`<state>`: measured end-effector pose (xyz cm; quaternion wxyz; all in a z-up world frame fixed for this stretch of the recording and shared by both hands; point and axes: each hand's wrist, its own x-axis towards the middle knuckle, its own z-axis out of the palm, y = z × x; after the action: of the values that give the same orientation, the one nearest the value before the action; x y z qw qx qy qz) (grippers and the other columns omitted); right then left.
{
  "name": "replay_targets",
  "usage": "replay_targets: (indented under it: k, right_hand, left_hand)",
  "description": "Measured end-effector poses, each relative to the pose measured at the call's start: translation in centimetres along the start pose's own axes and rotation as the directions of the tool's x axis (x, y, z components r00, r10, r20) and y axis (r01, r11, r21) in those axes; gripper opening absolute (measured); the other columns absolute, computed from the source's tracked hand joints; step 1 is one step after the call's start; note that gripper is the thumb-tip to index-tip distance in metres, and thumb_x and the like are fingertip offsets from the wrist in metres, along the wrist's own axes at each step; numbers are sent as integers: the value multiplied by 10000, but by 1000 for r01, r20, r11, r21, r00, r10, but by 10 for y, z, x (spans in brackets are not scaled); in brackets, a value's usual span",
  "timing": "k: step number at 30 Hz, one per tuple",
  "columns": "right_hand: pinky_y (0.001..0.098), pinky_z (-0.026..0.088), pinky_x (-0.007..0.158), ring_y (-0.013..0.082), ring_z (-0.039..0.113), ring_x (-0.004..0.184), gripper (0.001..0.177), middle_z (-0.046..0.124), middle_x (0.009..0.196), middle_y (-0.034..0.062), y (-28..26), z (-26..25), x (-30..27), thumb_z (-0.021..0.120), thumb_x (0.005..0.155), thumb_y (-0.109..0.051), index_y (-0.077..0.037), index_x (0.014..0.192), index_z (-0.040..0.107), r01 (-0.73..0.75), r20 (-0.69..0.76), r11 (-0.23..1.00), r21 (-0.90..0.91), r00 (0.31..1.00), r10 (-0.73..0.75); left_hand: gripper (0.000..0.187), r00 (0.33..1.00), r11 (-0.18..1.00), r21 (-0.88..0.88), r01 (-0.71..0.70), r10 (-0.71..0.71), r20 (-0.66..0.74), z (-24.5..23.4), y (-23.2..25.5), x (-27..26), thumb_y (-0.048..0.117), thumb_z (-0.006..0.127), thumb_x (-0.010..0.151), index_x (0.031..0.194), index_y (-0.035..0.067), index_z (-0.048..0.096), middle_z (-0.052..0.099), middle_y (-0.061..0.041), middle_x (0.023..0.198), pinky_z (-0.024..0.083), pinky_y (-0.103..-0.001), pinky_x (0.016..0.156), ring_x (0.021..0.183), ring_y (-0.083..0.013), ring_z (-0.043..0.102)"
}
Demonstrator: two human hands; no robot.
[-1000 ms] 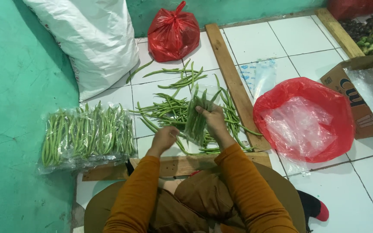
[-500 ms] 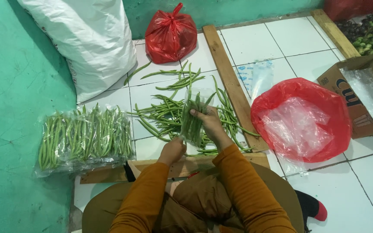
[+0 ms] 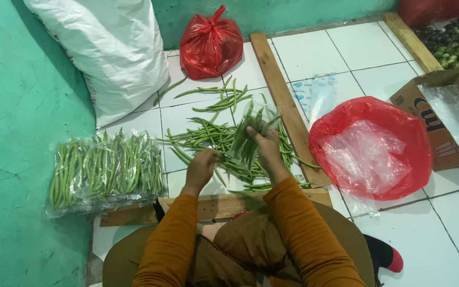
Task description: Packing long green beans into small plastic bags
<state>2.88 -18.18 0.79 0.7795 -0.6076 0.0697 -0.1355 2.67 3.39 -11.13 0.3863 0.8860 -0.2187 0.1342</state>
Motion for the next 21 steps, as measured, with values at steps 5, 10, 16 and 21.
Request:
replay_targets:
  k: [5,10,16,21]
  right_hand:
    - [395,544,867,168,669,922,264,757,967,105,12,-5,1,834,860,-152,-43,1093,776,16,-10,997,-70,1000,-17]
    - [424,528,882,205,659,938,245,752,966,111,20,-2,-11,834,845,-131,-39,1067,787,-11,136,985,-174,990,35]
    - [435,515,885,224,678,947,290,768,954,151,56,-2,-9,854,790,-146,-23,1047,796,-19,270,955,-296,957,103]
    - [408,529,852,225,701,915,249,779,935,143,56,1,-16,825,798,-99,-38,1038,803,-29,407,949,-313,899,162]
  left_hand:
    - [128,945,971,-205,124,-179,-274,-24,4,22,112,664,996,1115,100,711,733,-120,994,612,-403,755,935,-331,716]
    - [139,749,813,-558,168,-473,-464,-87,58,43,86,620,1037,1156,16,633,696,-191,1040,654,-406,761,914,-344,731]
    - [180,585,565,-811,-150,-611,-534,-144,94,52,123,551,1061,1225,48,539,648,-120,1082,679,-285,794,904,-241,765]
    - [209,654,604,-775,-183,-514,-555,-154,111,48,124,562,1060,1224,-4,540,651,-170,1057,691,-319,762,901,-294,765]
